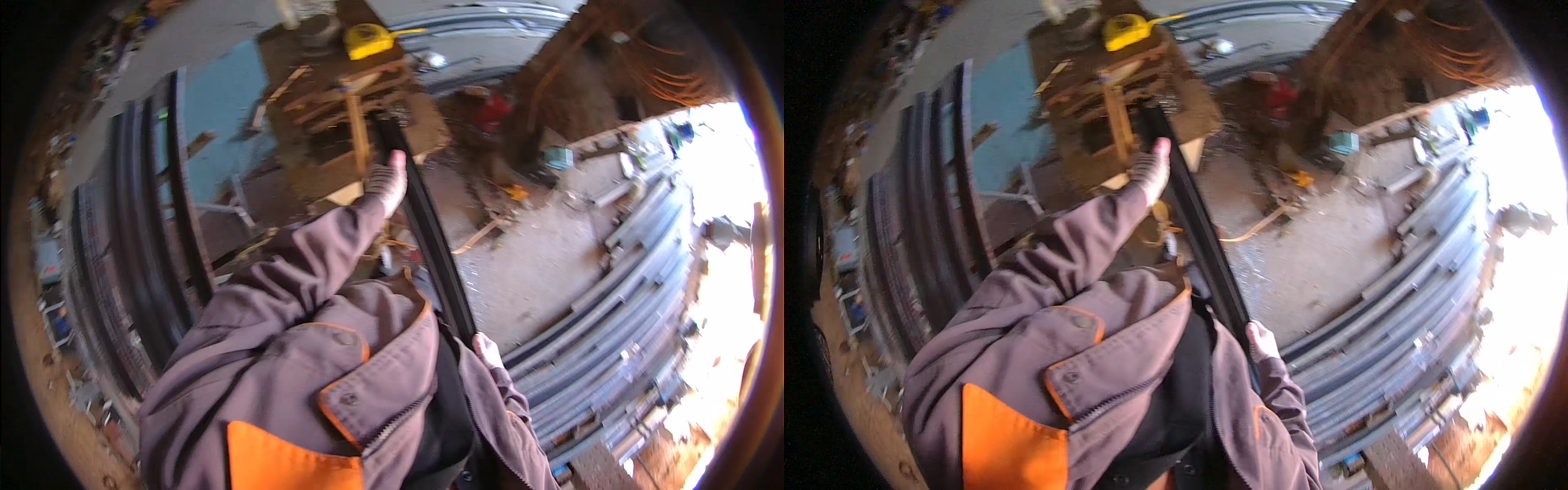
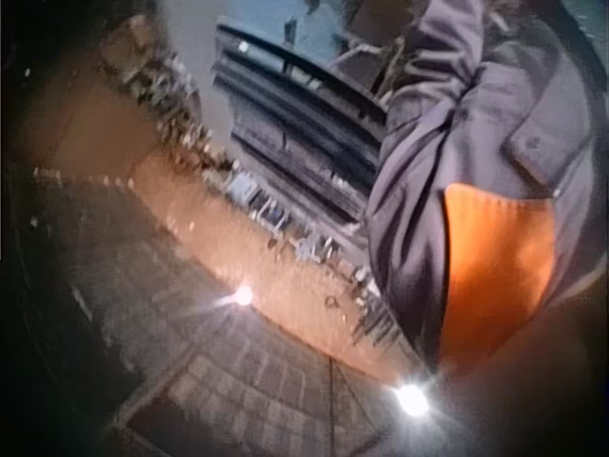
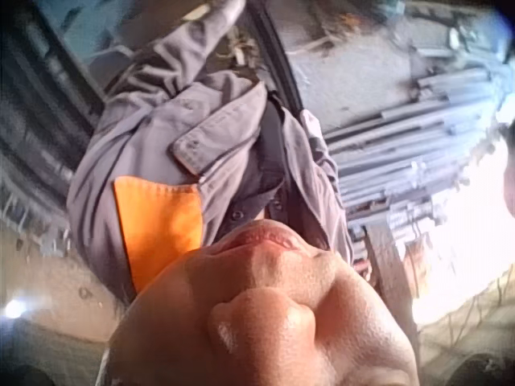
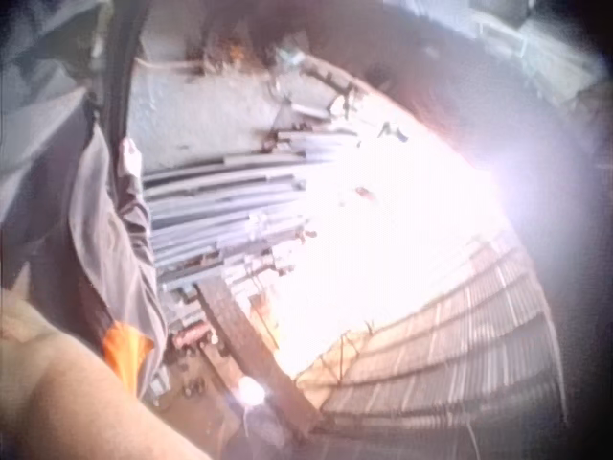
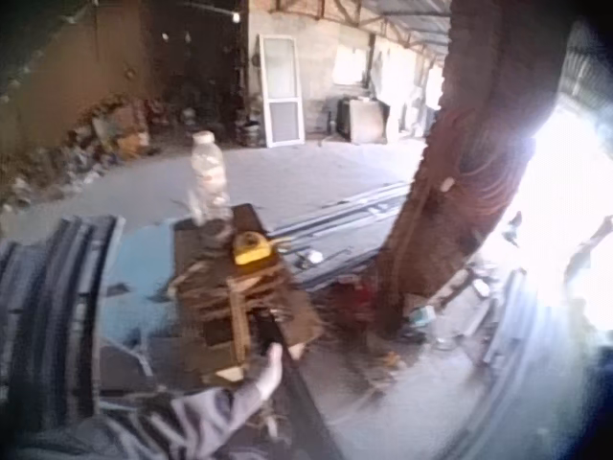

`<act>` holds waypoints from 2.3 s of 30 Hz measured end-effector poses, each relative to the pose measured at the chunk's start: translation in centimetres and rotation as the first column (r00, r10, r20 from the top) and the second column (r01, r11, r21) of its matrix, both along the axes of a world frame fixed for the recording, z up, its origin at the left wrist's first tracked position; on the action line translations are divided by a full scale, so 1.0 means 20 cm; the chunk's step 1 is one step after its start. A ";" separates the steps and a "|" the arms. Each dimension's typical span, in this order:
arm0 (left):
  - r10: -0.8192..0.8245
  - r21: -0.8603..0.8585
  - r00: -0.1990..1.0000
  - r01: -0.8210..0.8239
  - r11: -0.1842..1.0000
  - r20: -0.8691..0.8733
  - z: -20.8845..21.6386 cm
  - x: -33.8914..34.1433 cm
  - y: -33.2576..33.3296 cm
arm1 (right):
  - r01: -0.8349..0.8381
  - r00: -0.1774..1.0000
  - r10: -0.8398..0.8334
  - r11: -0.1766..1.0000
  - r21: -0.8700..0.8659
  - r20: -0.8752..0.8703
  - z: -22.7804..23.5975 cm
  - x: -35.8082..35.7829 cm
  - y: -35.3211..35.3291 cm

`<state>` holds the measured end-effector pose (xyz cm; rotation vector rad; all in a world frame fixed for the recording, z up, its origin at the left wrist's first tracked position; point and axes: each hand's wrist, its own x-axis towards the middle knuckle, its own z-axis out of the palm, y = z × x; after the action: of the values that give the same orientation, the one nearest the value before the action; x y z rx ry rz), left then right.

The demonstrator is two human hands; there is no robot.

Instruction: The person repeatedly picks up long metal bars from a stack, carries them to a machine, and places them back. The cycle of picking, moving, and returning the bars continues throughout the clip.

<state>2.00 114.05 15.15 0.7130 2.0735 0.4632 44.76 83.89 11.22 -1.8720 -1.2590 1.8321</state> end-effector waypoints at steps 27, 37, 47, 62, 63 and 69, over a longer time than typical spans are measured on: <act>0.089 0.370 0.992 -0.052 0.928 -0.084 0.19 0.68 -0.88 | -0.096 0.995 0.084 0.956 0.278 0.055 -0.42 0.91 -0.49; -0.193 0.291 0.344 0.921 0.260 -0.919 0.57 0.37 -1.74 | -0.560 0.822 0.443 0.742 0.369 0.358 0.32 0.93 -0.16; -0.531 -0.073 0.230 0.870 0.488 -0.816 0.53 0.31 -2.39 | -0.937 0.349 0.660 0.236 0.257 0.665 0.81 0.46 0.44; 0.042 0.554 0.743 0.458 0.695 -0.668 0.78 0.36 -3.15 | -0.931 -0.035 0.479 -0.335 0.146 0.877 1.87 -0.89 0.73; 0.109 0.627 0.779 0.403 0.667 -0.617 0.79 0.35 -3.17 | -0.914 0.011 0.488 -0.350 0.207 0.873 1.96 -1.00 0.71; 0.324 0.769 0.833 0.174 0.615 -0.448 0.79 0.26 -3.32 | -0.381 0.799 0.141 -0.633 0.674 0.585 2.36 -1.49 0.51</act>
<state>7.27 47.61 30.91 1.4148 2.4053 1.4437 14.89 94.15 58.42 -0.2103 -2.3603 -0.2811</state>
